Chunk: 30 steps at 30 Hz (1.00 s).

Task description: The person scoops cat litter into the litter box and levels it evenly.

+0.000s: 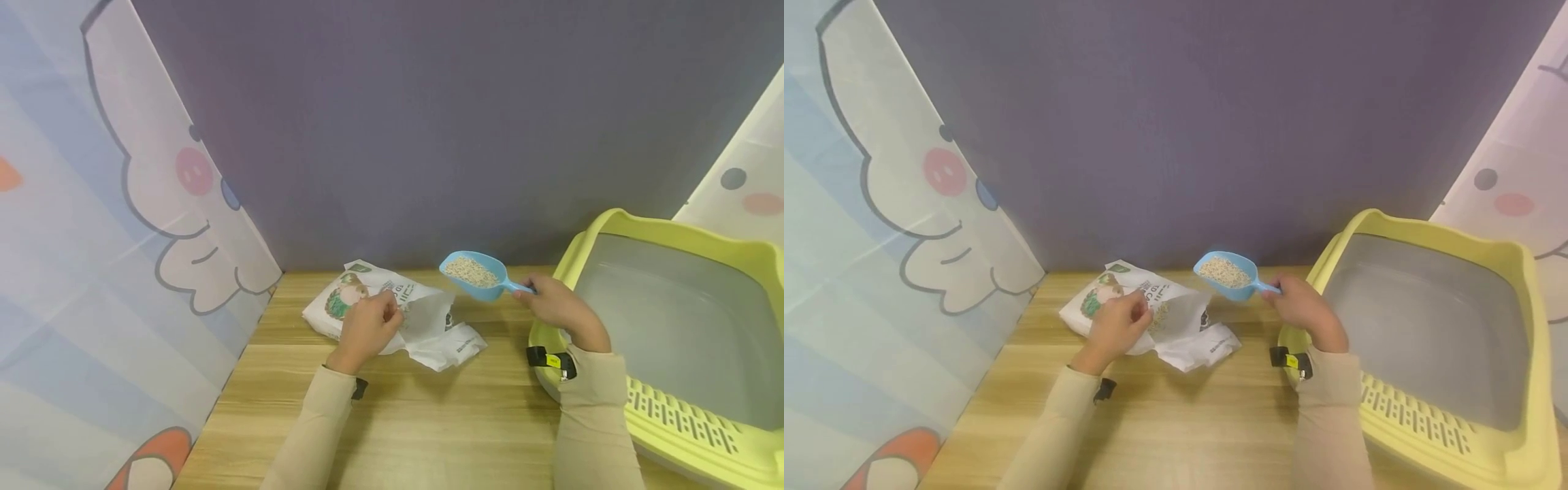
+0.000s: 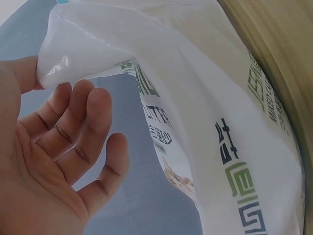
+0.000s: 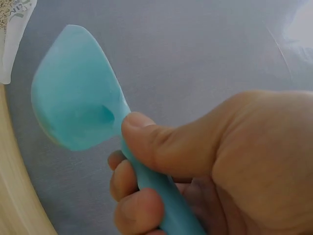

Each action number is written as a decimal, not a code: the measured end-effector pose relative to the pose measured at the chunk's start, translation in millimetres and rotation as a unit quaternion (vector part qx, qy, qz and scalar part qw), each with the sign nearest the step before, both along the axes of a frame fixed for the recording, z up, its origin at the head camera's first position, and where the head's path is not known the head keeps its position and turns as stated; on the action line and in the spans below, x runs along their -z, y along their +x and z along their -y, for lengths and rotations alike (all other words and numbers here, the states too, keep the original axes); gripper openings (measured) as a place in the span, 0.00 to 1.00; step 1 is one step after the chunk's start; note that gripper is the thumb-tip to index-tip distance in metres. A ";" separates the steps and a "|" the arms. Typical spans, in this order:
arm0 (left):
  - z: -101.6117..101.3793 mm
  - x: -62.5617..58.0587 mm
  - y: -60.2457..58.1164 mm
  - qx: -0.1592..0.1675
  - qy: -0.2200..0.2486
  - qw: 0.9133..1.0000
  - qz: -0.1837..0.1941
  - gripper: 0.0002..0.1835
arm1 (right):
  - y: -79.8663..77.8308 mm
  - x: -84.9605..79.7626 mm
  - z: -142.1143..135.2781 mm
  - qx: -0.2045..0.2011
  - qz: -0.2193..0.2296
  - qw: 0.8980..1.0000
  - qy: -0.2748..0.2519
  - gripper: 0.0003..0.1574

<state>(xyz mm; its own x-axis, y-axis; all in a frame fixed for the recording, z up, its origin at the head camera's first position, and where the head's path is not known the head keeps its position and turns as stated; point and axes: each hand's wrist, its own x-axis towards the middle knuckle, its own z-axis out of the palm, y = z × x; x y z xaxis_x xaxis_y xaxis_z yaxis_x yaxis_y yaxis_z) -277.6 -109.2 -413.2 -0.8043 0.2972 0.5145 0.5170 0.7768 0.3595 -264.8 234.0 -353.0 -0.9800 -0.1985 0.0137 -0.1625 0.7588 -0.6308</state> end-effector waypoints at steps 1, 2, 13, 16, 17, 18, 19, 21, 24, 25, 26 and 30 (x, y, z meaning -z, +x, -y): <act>0.1 0.3 0.1 -0.001 0.000 1.000 0.000 0.11 | 0.0 0.0 -0.3 0.002 0.000 1.000 0.000 0.17; 0.3 0.4 0.1 -0.001 0.001 1.000 0.000 0.10 | -0.1 0.0 -0.3 0.003 -0.001 1.000 0.000 0.18; 1.7 0.8 -2.5 0.007 -0.001 1.000 -0.004 0.08 | 16.5 -13.8 -4.7 0.040 -0.016 0.999 0.012 0.20; 1.9 0.2 -2.2 0.010 0.002 1.000 -0.005 0.09 | 23.4 -20.8 -10.1 0.048 -0.029 0.998 0.025 0.20; 1.8 -0.2 -2.2 0.011 0.003 1.000 -0.003 0.09 | 25.5 -23.3 -13.3 0.050 -0.036 0.998 0.031 0.21; 1.8 -0.7 -1.8 0.012 0.005 1.000 -0.001 0.09 | 27.7 -25.5 -16.8 0.053 -0.042 0.997 0.035 0.22; 2.0 -0.6 -1.8 0.012 0.004 1.000 0.001 0.09 | 29.9 -27.5 -20.5 0.055 -0.047 0.997 0.039 0.23; 2.8 -0.6 -0.9 0.012 0.005 1.000 0.007 0.09 | 33.6 -31.1 -29.1 0.061 -0.046 0.996 0.039 0.26; 4.6 -0.3 0.0 0.009 0.005 1.000 0.013 0.09 | 36.0 -35.9 -43.8 0.081 -0.036 0.995 0.035 0.29; 5.2 -0.1 0.0 0.008 0.005 1.000 0.014 0.09 | 35.6 -37.3 -49.7 0.089 -0.033 0.995 0.033 0.30; 5.5 -0.4 0.2 0.008 0.006 1.000 0.014 0.09 | 34.9 -38.7 -56.1 0.098 -0.032 0.994 0.030 0.31; 5.1 -1.2 -0.2 0.012 0.010 1.000 0.009 0.09 | 29.1 -43.1 -86.7 0.133 -0.049 0.989 0.040 0.33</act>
<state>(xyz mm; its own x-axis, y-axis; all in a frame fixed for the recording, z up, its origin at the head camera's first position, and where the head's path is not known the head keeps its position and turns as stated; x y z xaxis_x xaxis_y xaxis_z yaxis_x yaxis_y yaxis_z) -277.8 -114.2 -412.0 -0.8063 0.3071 0.5055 0.5292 0.7564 0.3846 -235.7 320.7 -309.9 -0.9926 0.0615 0.1049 -0.0077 0.8295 -0.5585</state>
